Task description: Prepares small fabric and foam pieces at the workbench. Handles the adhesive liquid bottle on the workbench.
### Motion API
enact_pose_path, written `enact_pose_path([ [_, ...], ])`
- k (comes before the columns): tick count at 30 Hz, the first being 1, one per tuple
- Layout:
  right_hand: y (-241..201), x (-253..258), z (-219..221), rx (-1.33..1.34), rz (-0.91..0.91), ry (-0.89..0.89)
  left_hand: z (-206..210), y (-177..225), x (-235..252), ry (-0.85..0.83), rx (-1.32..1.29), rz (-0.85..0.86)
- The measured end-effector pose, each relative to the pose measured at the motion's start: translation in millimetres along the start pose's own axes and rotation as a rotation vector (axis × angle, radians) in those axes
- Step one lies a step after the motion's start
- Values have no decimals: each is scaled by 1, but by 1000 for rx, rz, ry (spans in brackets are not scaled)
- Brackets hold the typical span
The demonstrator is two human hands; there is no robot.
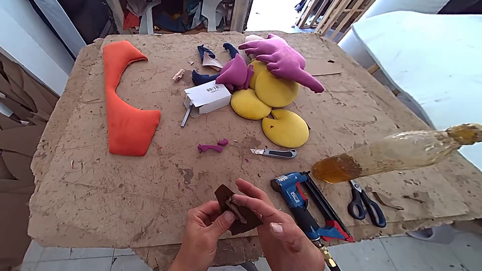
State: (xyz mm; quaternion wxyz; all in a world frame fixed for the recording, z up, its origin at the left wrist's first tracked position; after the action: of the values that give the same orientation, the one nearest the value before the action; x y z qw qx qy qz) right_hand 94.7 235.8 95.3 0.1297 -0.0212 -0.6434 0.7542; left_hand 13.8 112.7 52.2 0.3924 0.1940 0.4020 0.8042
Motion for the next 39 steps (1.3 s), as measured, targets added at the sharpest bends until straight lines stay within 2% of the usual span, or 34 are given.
enact_pose_path([
  [8, 0, -3, 1, -281, -89, -15, 2, 5, -3, 85, -53, -56],
  [15, -5, -10, 2, -351, -124, -29, 0, 11, -3, 185, -115, -68],
  [18, -9, -15, -1, -313, -131, -41, -2, 15, -2, 212, -120, -51],
  [22, -20, -16, -10, -50, -140, -47, -1, 14, 1, 163, -119, -32],
  [30, -13, 3, 0, -219, -144, -26, 8, 15, -1, 31, -73, 2],
  [34, -11, -3, 1, -273, -153, -53, 5, 16, -2, 61, -49, 2],
  [39, -19, -6, -6, -44, -177, -67, 4, 21, 1, 84, 3, 61],
])
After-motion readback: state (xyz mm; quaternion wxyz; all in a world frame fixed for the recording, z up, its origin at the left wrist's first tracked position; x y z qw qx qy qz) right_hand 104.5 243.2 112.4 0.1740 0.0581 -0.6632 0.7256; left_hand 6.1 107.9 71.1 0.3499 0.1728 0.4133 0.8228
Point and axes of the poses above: each hand's wrist, its own x-axis towards the middle knuckle, its own z-axis out of the palm, y = z × x, the point moved 7 cm from there along x, towards the middle knuckle, and after that the axes turned 10 degrees about -y, right-handed, at the moved point
